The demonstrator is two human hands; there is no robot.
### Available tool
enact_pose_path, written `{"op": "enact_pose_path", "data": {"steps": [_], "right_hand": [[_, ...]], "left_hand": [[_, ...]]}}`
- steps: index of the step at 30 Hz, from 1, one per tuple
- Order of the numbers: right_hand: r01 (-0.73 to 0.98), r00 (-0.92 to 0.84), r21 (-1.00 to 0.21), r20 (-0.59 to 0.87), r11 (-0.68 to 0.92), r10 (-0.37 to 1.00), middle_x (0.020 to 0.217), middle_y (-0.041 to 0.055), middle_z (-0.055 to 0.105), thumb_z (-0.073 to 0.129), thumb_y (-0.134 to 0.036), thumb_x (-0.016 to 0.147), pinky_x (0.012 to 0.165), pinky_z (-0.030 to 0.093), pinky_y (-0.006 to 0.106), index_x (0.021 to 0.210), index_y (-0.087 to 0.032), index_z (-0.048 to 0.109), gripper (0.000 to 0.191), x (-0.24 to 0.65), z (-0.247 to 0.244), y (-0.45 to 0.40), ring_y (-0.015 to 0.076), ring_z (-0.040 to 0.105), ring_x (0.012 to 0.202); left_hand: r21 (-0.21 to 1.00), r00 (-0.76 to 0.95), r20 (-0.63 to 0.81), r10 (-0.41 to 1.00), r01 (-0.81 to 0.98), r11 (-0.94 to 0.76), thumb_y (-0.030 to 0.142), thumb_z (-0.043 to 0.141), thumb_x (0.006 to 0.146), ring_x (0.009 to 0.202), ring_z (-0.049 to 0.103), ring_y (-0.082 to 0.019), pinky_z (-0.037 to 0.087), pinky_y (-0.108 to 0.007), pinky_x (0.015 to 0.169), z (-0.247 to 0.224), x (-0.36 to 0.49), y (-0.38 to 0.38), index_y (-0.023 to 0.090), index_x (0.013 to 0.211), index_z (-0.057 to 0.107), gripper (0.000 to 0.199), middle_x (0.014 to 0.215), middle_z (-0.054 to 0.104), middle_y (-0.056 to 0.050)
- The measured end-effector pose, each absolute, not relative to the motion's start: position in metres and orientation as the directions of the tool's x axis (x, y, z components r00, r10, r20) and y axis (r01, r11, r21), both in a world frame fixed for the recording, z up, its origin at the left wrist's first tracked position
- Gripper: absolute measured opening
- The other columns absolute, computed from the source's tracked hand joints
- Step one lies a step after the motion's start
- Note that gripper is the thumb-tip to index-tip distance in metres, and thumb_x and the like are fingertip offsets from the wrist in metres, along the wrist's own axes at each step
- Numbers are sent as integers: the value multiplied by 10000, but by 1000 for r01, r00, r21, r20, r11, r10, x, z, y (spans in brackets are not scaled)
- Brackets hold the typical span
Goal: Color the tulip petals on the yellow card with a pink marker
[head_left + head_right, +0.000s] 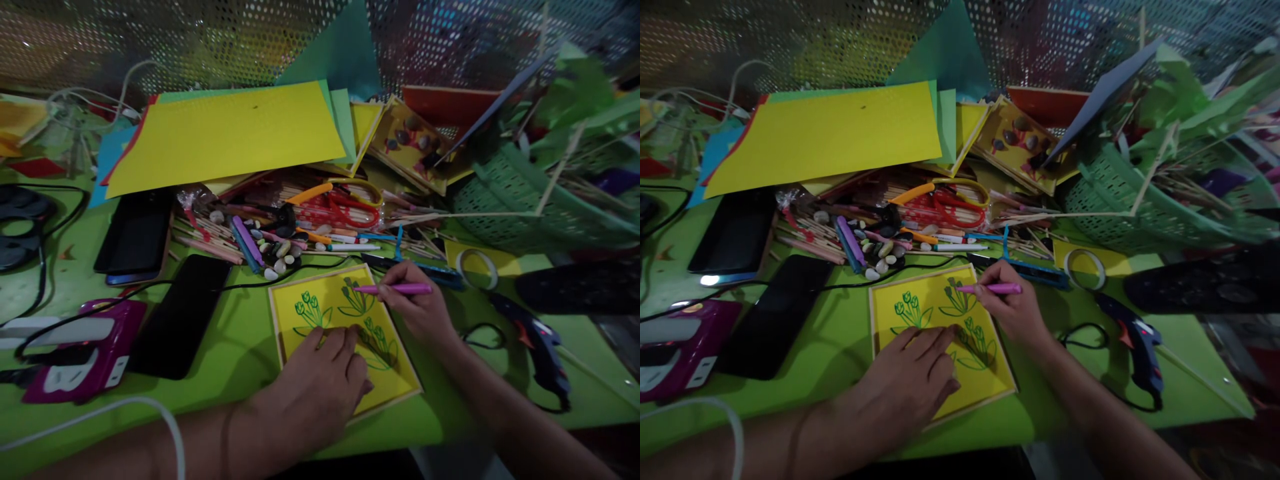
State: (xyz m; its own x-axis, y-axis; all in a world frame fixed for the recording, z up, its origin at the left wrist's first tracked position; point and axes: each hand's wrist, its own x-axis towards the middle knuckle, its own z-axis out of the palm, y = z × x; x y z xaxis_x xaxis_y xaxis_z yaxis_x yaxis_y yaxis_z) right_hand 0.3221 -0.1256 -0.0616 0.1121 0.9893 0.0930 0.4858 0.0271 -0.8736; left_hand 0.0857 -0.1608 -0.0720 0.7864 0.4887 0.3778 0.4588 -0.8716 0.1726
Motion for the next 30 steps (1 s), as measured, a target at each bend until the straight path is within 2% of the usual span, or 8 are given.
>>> {"op": "enact_pose_path", "data": {"steps": [30], "right_hand": [[487, 129, -873, 98, 23, 987, 707, -15, 603, 699, -300, 863, 584, 417, 302, 807, -243, 608, 121, 321, -58, -125, 169, 537, 620]], "left_hand": [[174, 792, 370, 486, 455, -873, 378, 547, 1068, 1121, 693, -255, 450, -418, 951, -70, 85, -160, 173, 945, 619, 249, 1251, 765, -126]]}}
